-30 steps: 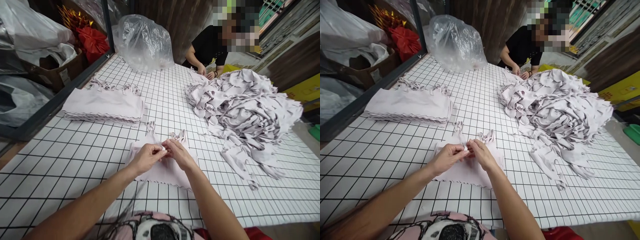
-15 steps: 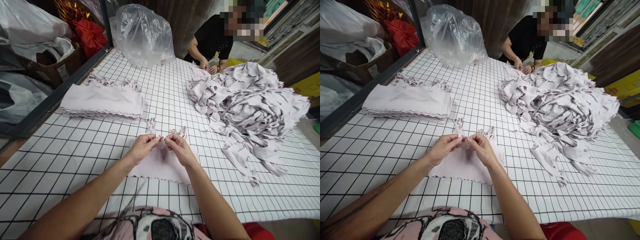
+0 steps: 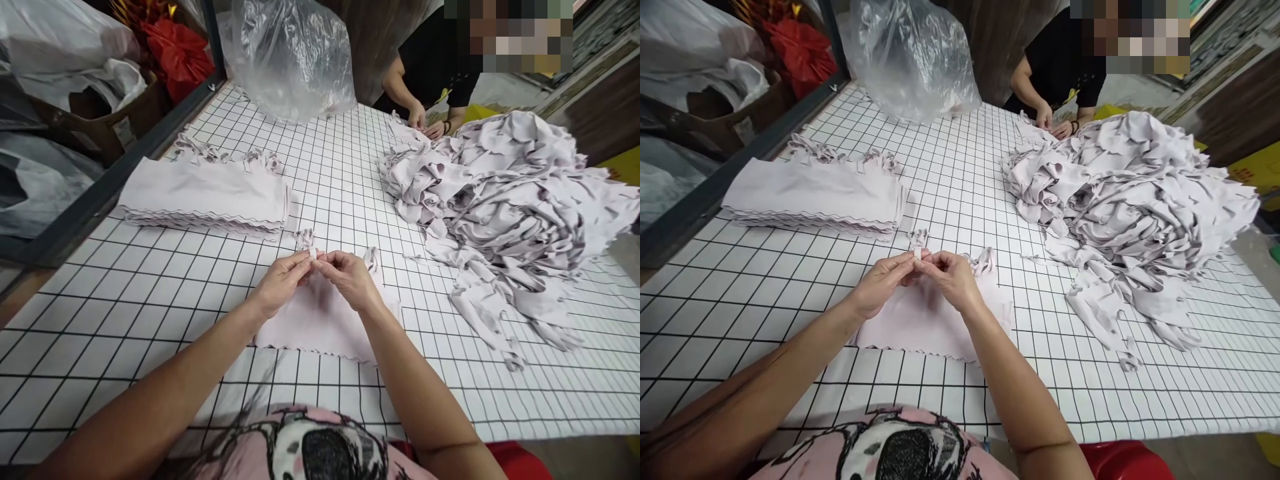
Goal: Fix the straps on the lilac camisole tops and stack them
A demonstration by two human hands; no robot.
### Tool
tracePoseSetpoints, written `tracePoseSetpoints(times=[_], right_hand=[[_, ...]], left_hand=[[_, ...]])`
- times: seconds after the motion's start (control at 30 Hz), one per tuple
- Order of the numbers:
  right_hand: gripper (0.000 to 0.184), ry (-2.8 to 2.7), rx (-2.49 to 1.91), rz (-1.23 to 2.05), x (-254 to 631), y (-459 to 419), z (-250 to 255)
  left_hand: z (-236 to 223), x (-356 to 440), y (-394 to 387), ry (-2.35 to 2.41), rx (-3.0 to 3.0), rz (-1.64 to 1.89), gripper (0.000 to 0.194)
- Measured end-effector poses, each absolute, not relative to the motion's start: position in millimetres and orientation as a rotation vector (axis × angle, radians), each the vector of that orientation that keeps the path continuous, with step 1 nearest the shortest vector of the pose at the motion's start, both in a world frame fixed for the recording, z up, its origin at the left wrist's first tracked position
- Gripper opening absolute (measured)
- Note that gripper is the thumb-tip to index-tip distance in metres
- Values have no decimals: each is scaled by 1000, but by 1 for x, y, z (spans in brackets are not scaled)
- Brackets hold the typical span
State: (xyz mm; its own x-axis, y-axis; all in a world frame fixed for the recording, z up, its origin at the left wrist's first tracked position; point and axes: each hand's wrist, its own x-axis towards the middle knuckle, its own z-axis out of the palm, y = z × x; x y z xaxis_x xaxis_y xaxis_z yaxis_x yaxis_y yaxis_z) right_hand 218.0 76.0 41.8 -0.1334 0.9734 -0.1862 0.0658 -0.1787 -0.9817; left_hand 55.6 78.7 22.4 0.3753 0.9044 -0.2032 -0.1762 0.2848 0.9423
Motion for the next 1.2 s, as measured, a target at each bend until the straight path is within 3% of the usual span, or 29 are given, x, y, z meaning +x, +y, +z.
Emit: tracePoseSetpoints(times=[0.2, 0.5, 0.8, 1.03, 1.2], right_hand=[[36, -1168, -1195, 1522, 209, 77, 38], [26, -1222, -1136, 1531, 209, 78, 31], [34, -1233, -1342, 1457, 229, 82, 17], [34, -1360, -1329, 1516, 228, 78, 15], [36, -1285, -1289, 1474, 223, 76, 13]], left_hand=[[22, 56, 80, 783, 884, 918, 52], [27, 53, 80, 693, 1030, 903, 45], [38, 26, 90, 1152, 2161, 404, 16], [31, 35, 86, 1164, 2188, 325, 5], [31, 33, 87, 1115, 2135, 403, 7]])
